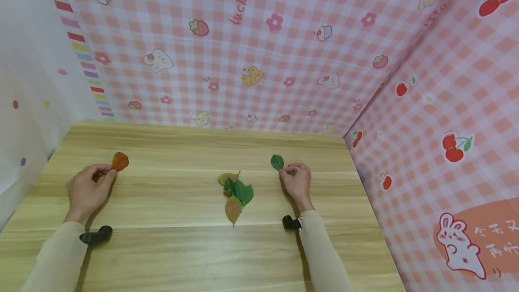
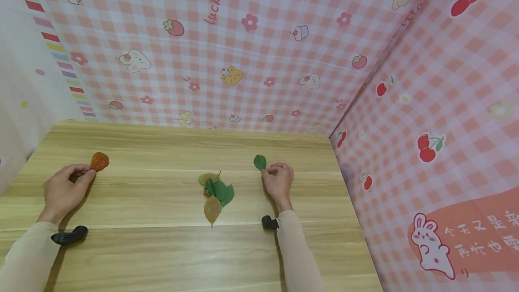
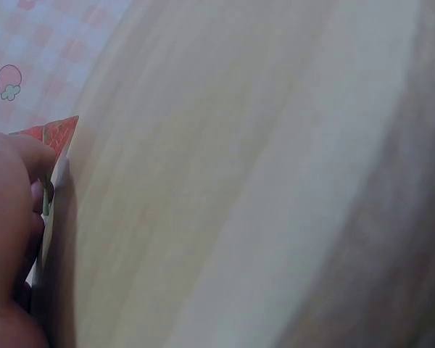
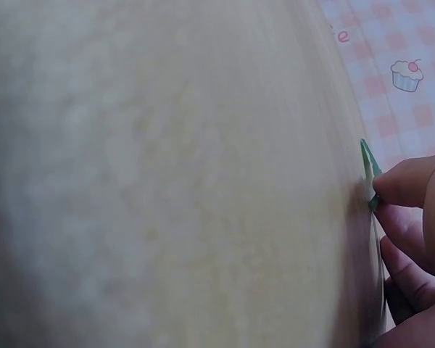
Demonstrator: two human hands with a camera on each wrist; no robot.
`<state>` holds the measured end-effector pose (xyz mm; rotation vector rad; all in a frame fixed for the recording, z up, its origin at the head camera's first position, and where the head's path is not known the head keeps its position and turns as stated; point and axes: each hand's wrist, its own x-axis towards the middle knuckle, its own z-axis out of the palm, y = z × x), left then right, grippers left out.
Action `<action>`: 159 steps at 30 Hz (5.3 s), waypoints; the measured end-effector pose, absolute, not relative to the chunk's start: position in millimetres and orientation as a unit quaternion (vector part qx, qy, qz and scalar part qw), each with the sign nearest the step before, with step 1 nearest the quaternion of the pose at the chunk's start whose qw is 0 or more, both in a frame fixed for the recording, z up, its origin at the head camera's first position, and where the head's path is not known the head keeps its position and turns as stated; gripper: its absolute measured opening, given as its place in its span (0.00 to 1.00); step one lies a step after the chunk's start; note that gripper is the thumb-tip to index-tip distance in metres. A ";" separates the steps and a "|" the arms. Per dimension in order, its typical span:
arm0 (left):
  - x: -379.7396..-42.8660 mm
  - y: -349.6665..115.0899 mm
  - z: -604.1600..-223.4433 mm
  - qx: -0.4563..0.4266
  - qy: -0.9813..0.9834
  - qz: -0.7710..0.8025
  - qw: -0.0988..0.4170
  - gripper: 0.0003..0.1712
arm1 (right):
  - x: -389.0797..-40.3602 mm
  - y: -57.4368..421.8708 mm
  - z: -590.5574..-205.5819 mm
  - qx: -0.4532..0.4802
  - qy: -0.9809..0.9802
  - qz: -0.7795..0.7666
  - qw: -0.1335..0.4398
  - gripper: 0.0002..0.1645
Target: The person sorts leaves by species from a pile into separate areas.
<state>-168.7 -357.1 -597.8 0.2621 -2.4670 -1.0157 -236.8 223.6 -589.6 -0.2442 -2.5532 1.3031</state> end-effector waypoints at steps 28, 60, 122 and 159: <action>-161.0 -355.7 -589.0 0.132 -0.893 -0.407 0.142 0.30 | -229.8 229.6 -580.6 -0.086 -0.869 0.484 0.060 0.28; -121.1 -323.5 -563.5 0.177 -0.813 -0.523 0.186 0.29 | -184.1 245.2 -545.2 0.001 -0.846 0.533 0.035 0.45; -145.0 -90.3 -587.0 -0.165 -0.868 -0.455 0.111 0.16 | -165.6 120.9 -573.7 0.158 -0.880 0.444 0.063 0.15; -151.4 -92.2 -593.3 -0.206 -0.857 -0.454 0.132 0.06 | -196.5 119.6 -607.9 0.092 -0.879 0.468 0.015 0.06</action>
